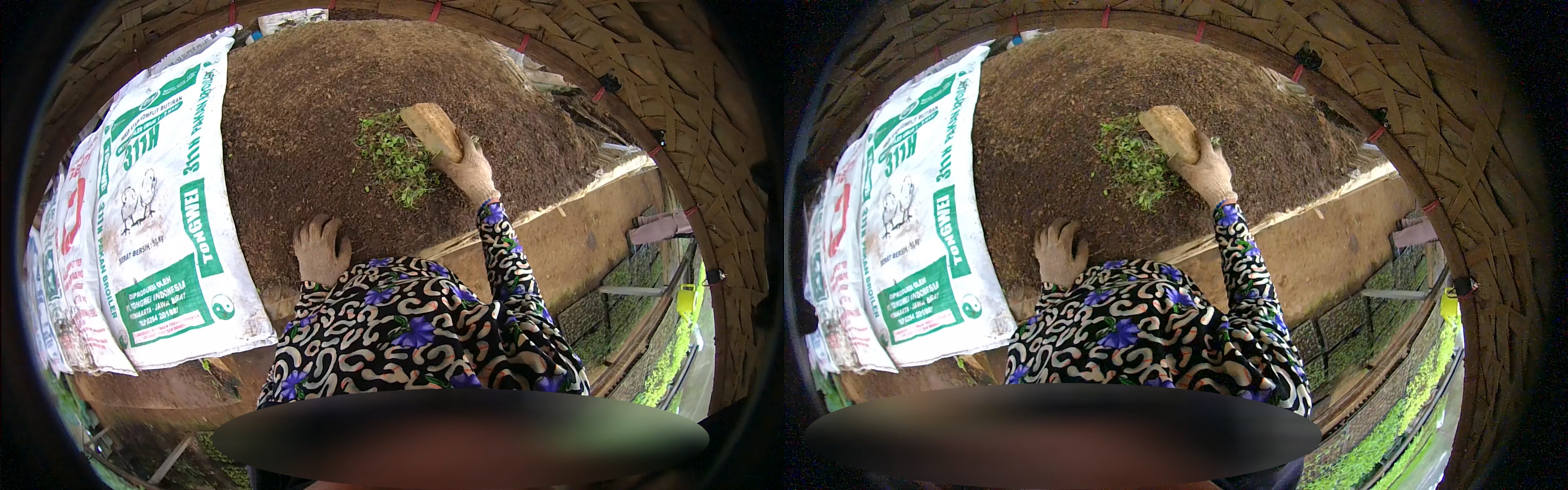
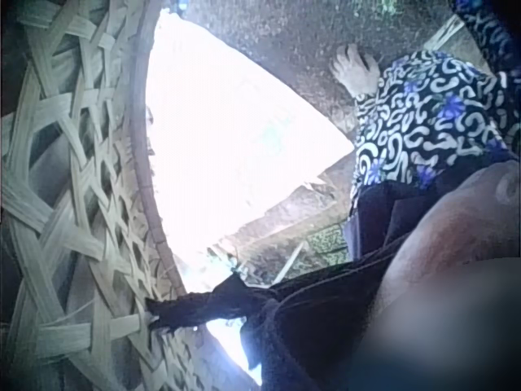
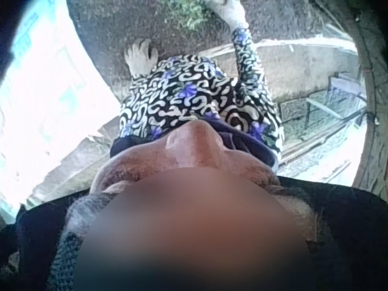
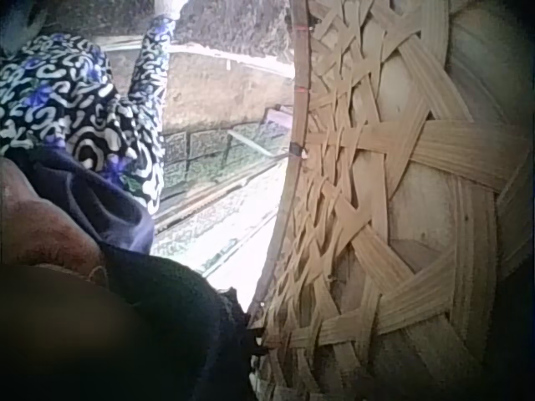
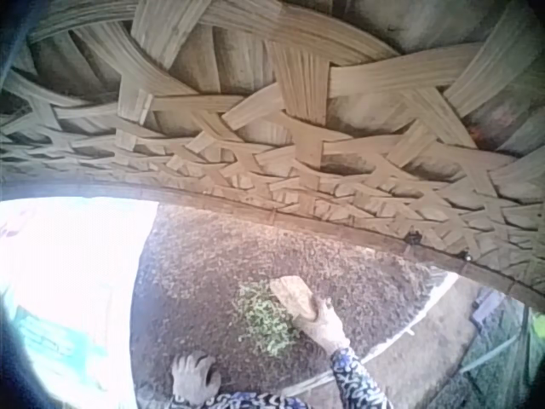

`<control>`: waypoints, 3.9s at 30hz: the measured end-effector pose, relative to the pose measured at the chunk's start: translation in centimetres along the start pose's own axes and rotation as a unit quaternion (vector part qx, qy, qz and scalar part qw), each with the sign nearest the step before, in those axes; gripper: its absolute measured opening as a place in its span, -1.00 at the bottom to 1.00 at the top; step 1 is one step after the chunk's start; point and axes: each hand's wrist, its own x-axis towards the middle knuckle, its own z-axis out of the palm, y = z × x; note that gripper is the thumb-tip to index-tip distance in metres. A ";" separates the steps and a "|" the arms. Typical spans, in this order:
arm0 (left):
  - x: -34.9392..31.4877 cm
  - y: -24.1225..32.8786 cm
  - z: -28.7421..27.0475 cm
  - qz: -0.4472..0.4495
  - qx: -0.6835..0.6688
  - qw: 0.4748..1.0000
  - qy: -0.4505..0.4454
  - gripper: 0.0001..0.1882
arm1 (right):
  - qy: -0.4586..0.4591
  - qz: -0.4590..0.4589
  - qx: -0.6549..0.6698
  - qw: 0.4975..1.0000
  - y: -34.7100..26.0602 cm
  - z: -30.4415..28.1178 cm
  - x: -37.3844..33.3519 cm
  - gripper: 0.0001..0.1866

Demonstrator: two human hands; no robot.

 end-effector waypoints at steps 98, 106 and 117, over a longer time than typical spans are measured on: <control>13.9 7.4 -0.3 0.055 -0.015 0.942 -0.331 -0.30 | -0.085 -0.069 0.149 0.983 0.1 1.3 1.1 -0.42; 14.3 6.2 -1.4 -0.021 -0.149 0.952 -0.266 -0.29 | -0.133 -0.028 0.162 0.977 0.9 1.0 1.5 -0.41; 14.7 6.9 -0.6 -0.039 -0.206 0.961 -0.180 -0.25 | -0.205 0.027 0.211 0.955 -1.4 1.7 -0.3 -0.54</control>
